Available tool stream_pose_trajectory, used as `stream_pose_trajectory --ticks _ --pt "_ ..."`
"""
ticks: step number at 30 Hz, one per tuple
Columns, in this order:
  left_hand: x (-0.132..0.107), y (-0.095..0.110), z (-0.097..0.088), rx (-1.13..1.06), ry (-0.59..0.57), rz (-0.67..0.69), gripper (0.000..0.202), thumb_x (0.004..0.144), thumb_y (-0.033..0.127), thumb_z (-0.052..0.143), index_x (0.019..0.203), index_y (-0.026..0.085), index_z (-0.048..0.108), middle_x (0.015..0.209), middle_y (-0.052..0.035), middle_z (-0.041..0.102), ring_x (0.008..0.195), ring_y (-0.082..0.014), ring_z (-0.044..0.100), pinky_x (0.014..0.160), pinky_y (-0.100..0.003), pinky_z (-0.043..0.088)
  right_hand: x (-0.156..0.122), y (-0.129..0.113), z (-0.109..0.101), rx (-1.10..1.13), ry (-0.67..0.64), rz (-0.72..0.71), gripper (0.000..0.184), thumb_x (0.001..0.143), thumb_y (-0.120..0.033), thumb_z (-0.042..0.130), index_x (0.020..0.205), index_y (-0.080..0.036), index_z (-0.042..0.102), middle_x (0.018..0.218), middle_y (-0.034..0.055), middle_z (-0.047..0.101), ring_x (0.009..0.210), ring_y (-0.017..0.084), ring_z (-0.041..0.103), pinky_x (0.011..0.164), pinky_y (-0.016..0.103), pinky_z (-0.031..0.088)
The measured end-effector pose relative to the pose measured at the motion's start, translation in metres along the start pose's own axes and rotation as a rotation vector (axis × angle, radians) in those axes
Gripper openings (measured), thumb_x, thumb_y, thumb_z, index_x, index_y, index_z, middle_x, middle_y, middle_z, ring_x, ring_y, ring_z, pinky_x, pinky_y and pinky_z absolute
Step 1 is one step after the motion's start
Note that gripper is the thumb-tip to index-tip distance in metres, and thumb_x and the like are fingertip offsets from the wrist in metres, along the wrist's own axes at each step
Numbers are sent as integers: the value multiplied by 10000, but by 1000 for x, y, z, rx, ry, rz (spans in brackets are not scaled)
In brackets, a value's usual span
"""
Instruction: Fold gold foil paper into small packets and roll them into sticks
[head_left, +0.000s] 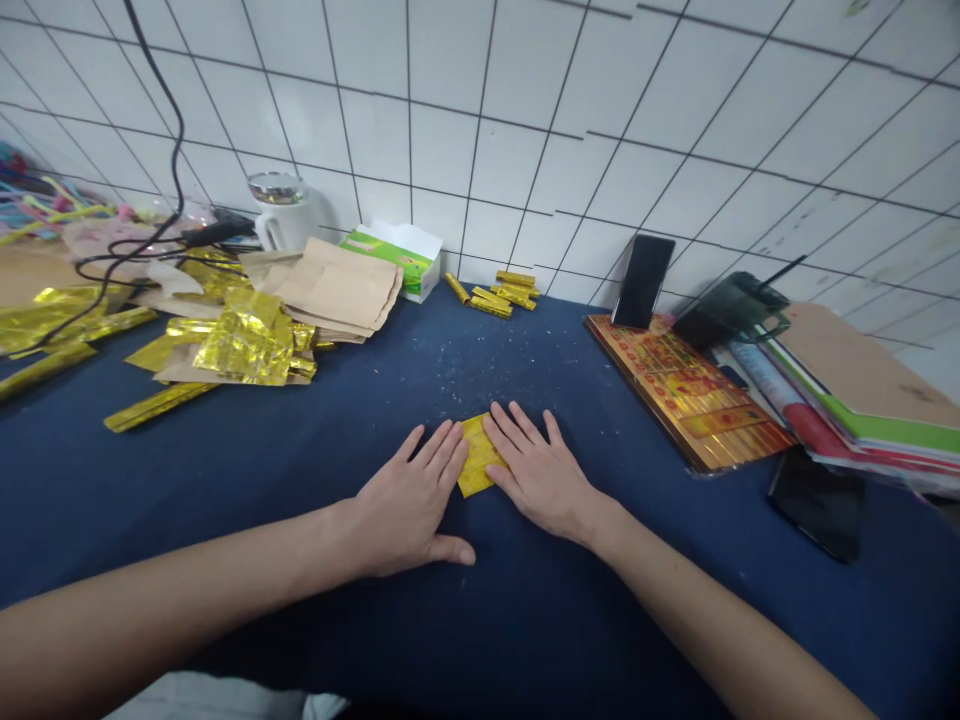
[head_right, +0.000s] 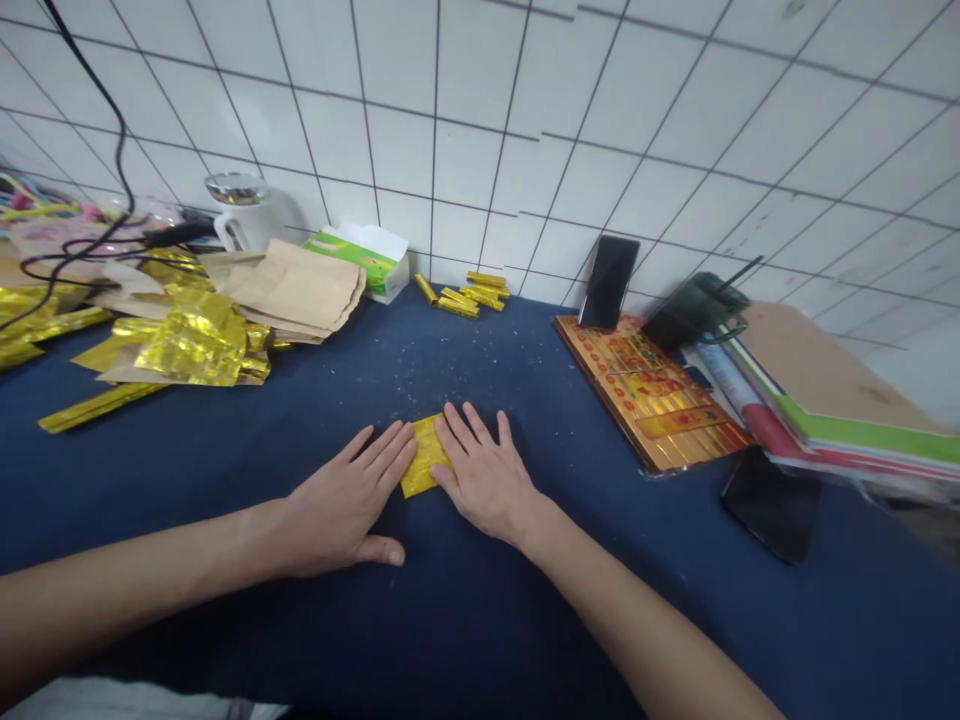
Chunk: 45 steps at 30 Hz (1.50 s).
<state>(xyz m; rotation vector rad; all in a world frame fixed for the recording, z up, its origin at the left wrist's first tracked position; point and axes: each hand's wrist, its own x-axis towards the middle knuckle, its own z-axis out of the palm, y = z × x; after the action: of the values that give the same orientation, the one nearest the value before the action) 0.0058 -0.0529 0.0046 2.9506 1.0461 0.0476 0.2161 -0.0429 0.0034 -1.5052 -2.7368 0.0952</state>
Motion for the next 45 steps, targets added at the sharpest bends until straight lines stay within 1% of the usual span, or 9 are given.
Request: stream_pose_trajectory --ticks 7,13,21,25,32,34,36,38,45 --pt "-4 -2 -6 2 -38 2 977 711 770 274 1361 41 263 1413 -234 220 1322 -342 156 1045 -517 121 1 0 1 7 21 -8 559 908 -463 196 1392 -186 230 1463 75 208 1335 293 132 1021 607 128" --pt "-5 -1 -10 -54 -85 76 942 712 760 302 1399 129 167 1444 -181 162 1335 -306 139 1049 -521 71 1 1 0 5 1 -1 556 910 -467 182 1387 -188 243 1466 75 194 1336 290 128 1014 610 141" --pt "-8 -8 -3 -74 -92 96 956 720 756 290 1404 111 118 1457 -171 108 1345 -278 107 1063 -481 71 3 2 -1 49 -19 20 533 909 -456 214 1390 -227 235 1470 41 186 1341 276 110 1026 592 146" --pt "-8 -9 -4 -90 -74 109 949 726 753 283 1404 112 111 1455 -163 142 1345 -269 111 1066 -474 78 3 4 1 61 -22 21 535 907 -454 223 1397 -239 204 1472 31 179 1342 273 107 1027 591 146" --pt "-7 -9 -2 -95 -62 114 960 714 758 305 1398 102 151 1447 -171 170 1343 -272 125 1071 -454 65 5 6 -13 128 8 65 487 926 -327 201 1397 -205 204 1456 46 223 1336 205 163 1052 519 177" --pt "-7 -9 -3 -91 -72 118 958 720 751 309 1397 93 145 1451 -174 148 1346 -277 98 1067 -468 66 6 -4 -19 126 39 3 540 921 -414 217 1399 -164 194 1459 77 201 1343 217 128 1060 520 146" --pt "-6 -8 -5 -90 -86 113 954 720 749 316 1393 91 162 1453 -174 142 1347 -283 77 1062 -481 66 8 -16 -20 129 -1 -158 660 883 -528 272 1401 -129 178 1463 109 168 1347 238 88 1067 523 112" --pt "-6 -7 -7 -95 -103 106 953 714 753 320 1389 93 182 1451 -173 150 1347 -287 78 1061 -484 63 8 -24 -17 136 -43 -233 764 849 -600 274 1404 -93 139 1465 137 132 1348 240 63 1071 510 110" --pt "-5 -6 -8 -94 -161 87 939 732 735 329 1396 93 157 1452 -166 123 1347 -277 90 1068 -472 38 0 -3 -5 41 -76 -100 783 845 -627 205 1398 -75 158 1463 162 124 1347 256 63 1062 532 103"
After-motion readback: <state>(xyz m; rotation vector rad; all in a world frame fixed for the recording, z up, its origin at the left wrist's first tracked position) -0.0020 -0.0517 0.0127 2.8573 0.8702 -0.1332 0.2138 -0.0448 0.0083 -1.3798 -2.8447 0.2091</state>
